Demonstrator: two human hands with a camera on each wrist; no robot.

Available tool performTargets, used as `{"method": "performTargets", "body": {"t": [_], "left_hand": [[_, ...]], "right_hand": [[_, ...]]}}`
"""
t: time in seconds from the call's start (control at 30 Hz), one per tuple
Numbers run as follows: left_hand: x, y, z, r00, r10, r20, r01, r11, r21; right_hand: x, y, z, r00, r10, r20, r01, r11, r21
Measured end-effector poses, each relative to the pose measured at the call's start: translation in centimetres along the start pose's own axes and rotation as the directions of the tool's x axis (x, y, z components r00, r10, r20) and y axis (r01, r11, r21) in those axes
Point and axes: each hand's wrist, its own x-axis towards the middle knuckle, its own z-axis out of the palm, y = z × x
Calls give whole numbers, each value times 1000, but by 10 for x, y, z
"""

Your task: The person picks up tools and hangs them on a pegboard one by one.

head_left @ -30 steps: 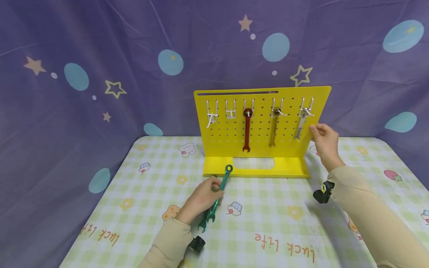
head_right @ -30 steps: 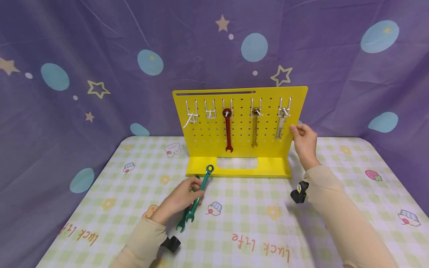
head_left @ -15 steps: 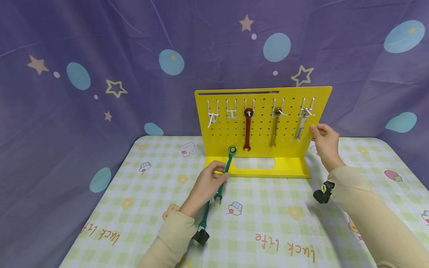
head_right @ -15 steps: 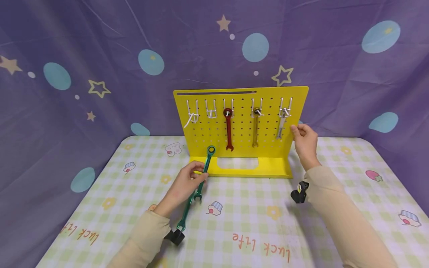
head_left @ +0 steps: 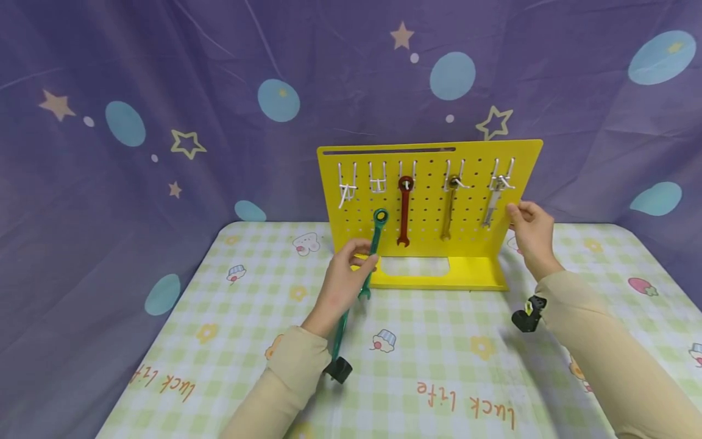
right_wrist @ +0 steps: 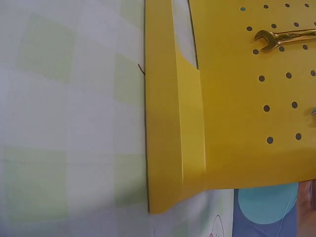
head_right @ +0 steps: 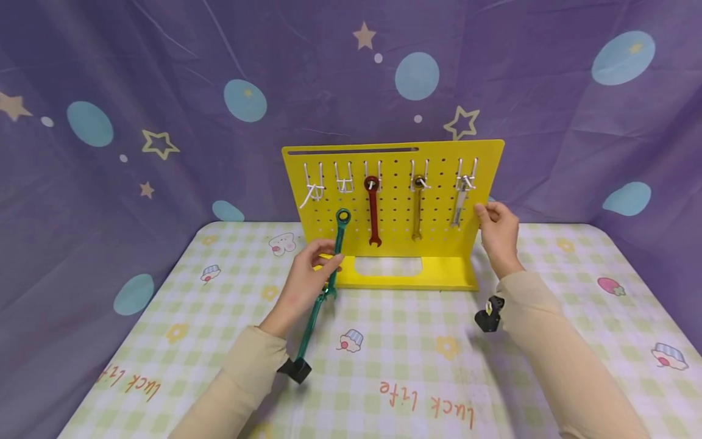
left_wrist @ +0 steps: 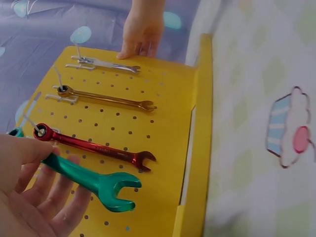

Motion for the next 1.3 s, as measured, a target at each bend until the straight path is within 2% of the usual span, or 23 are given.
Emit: {"method": "performTargets", "body": {"t": [0.23, 0.7, 0.93, 1.07, 1.3], "left_hand": [[11, 9, 2, 997, 47, -53, -49, 998, -43], [31, 12, 6, 994, 87, -62, -92, 994, -67], [40, 11, 6, 997, 60, -57, -64, 996, -68], [47, 9, 6, 996, 66, -59, -69, 997, -46], [56, 7, 8, 995, 47, -88, -51, 998, -40]], "right_hand": [[-1, -1, 0, 1000, -10, -3, 10, 1000, 12], [0, 0, 2, 1000, -9, -10, 9, 999, 31], [0, 1, 2, 1000, -26, -16, 26, 999, 29], [-1, 1, 2, 1000, -26, -17, 26, 999, 29], [-1, 1, 1, 1000, -16, -11, 17, 999, 27]]}}
